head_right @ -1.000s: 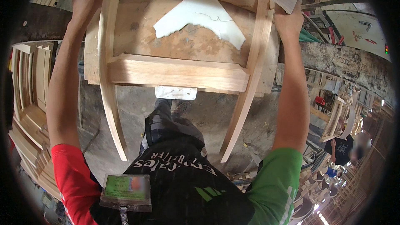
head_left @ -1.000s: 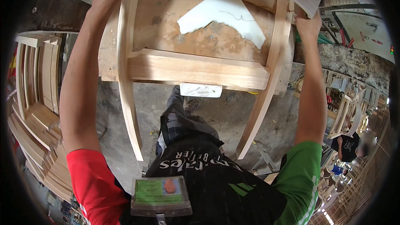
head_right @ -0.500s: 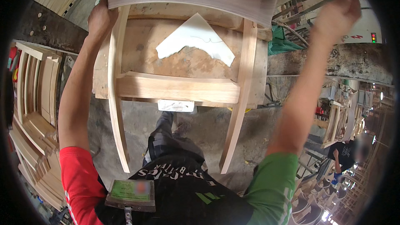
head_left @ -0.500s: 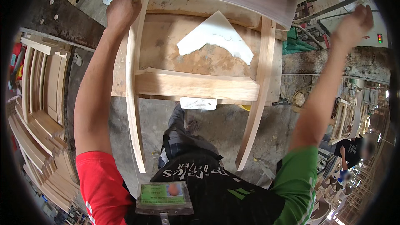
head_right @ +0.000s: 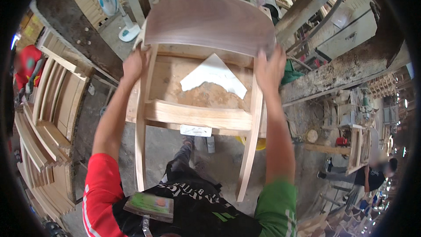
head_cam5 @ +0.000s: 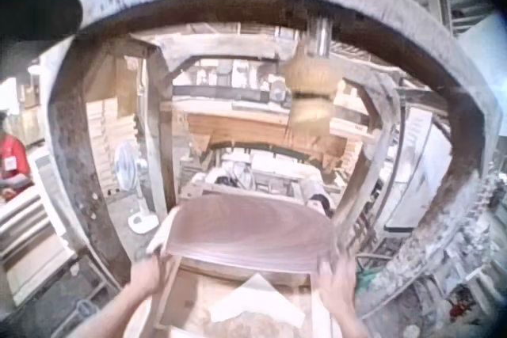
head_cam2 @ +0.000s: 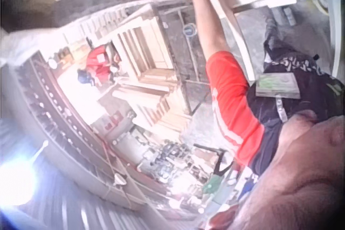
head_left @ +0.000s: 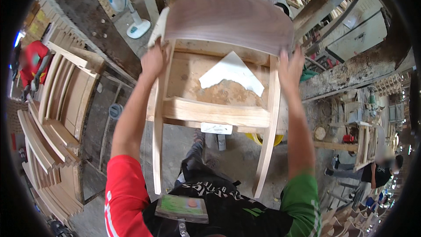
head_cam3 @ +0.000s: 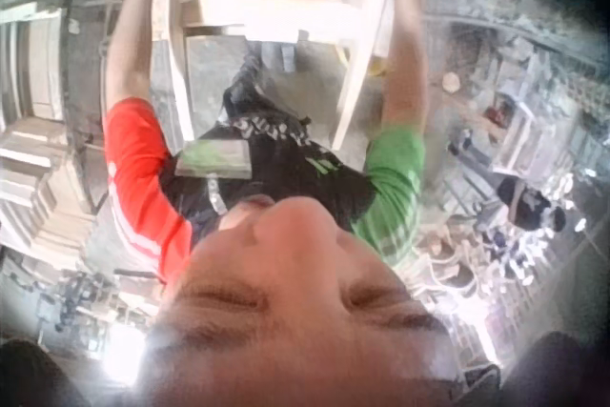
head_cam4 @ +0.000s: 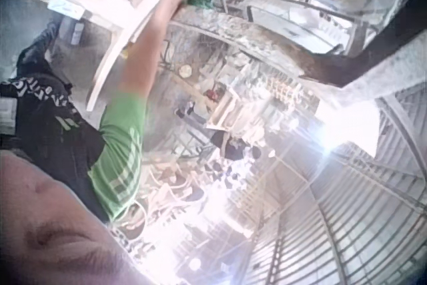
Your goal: The person repeatedly picks up wooden chair frames and curved backrest pieces, places them on a workbench, and passes them to a coworker. The person handles multiple chair frames and backrests one at a time in a repetitive loop.
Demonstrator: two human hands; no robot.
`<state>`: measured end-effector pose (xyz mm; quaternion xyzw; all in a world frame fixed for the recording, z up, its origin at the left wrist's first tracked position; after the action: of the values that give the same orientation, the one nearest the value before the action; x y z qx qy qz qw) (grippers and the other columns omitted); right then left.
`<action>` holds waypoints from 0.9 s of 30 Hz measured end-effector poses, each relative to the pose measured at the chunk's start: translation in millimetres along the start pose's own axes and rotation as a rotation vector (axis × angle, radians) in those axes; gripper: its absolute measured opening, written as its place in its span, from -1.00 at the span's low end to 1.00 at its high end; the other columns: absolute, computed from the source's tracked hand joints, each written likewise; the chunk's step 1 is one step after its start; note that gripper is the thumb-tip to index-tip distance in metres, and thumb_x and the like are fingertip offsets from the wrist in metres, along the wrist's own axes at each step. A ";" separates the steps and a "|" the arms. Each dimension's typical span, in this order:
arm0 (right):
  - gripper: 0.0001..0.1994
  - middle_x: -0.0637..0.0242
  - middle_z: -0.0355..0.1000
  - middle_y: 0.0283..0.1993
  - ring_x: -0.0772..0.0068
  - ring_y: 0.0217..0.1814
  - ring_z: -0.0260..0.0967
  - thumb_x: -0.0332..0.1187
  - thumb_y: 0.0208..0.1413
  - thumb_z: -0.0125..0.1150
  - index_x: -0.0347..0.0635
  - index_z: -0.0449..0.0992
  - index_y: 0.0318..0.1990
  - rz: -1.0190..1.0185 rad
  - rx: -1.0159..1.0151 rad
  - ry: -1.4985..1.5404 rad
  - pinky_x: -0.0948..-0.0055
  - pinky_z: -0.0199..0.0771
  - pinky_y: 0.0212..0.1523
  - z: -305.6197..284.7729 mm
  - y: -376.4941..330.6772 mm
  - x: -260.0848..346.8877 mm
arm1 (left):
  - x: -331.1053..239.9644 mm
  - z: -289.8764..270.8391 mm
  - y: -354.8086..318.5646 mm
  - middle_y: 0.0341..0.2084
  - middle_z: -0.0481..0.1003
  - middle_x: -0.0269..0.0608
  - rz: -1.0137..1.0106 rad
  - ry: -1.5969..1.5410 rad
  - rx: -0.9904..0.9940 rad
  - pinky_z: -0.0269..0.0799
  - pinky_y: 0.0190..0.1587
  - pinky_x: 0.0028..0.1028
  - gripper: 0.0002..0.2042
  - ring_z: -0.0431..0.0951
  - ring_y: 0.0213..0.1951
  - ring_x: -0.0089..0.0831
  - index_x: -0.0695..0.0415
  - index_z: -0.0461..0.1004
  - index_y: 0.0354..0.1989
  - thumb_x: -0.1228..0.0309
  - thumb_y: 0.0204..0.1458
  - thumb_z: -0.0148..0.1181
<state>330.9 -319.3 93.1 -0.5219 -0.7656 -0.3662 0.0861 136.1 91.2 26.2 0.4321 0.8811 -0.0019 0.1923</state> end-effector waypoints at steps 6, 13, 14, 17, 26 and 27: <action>-0.50 -0.05 0.38 0.27 0.04 0.33 0.31 -0.14 0.48 -0.10 -0.37 0.29 0.34 0.670 0.467 0.332 0.16 0.25 0.34 -86.0 -308.6 -115.4 | 98.8 -2.6 -236.4 -0.43 0.60 0.14 -0.200 -0.351 -0.003 0.50 -0.25 -0.16 -0.58 0.63 -0.34 0.06 0.29 0.55 -0.09 0.09 0.22 0.24; -0.48 0.28 0.45 -0.49 0.46 -0.54 0.44 0.11 0.40 0.00 -0.29 0.48 -0.14 1.112 0.443 0.571 0.40 0.43 -0.56 -133.6 -513.3 -105.2 | 107.1 -9.6 -473.2 -0.46 0.54 -0.09 -1.010 -1.120 0.648 0.47 -0.40 -0.27 -0.05 0.56 -0.45 -0.26 0.19 0.40 0.14 -0.55 0.15 -0.39; -0.48 0.29 0.43 -0.51 0.48 -0.57 0.42 0.11 0.40 0.01 -0.28 0.47 -0.17 1.112 0.434 0.533 0.42 0.40 -0.60 -134.0 -507.1 -105.7 | 105.5 -8.4 -477.1 -0.46 0.53 -0.08 -1.026 -1.106 0.691 0.47 -0.42 -0.27 0.00 0.55 -0.46 -0.27 0.19 0.36 0.18 -0.59 0.12 -0.45; -0.46 0.31 0.42 -0.52 0.51 -0.61 0.39 0.13 0.39 0.03 -0.29 0.49 -0.21 1.085 0.421 0.483 0.44 0.35 -0.66 -130.3 -463.7 -108.5 | 96.7 3.7 -454.8 -0.48 0.50 -0.13 -1.024 -1.055 0.609 0.42 -0.50 -0.28 0.01 0.52 -0.49 -0.29 0.24 0.39 0.11 -0.60 0.11 -0.40; -0.34 0.27 0.47 -0.46 0.49 -0.61 0.43 0.28 0.31 0.06 -0.29 0.53 -0.06 0.954 0.417 0.444 0.47 0.27 -0.72 -104.7 -319.1 -111.6 | 36.9 -5.0 -332.3 -0.50 0.52 -0.13 -0.706 -0.917 0.468 0.24 -0.69 -0.41 -0.21 0.51 -0.58 -0.43 0.28 0.44 0.11 -0.34 0.25 -0.10; -0.33 0.26 0.47 -0.46 0.48 -0.61 0.44 0.29 0.30 0.07 -0.30 0.53 -0.05 0.951 0.416 0.451 0.46 0.28 -0.71 -103.6 -308.8 -109.8 | 32.4 -7.5 -321.9 -0.50 0.52 -0.13 -0.681 -0.912 0.466 0.22 -0.70 -0.42 -0.22 0.51 -0.59 -0.43 0.29 0.44 0.12 -0.32 0.26 -0.10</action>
<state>87.1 -525.3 -34.4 -0.6904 -0.4648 -0.2307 0.5041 -129.6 -84.6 -30.4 0.1126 0.7750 -0.4406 0.4388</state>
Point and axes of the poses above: each hand's wrist, its own y-axis towards the middle knuckle, its own z-axis out of the palm, x = y × z, the point moved 3 cm from there along y, towards the middle knuckle
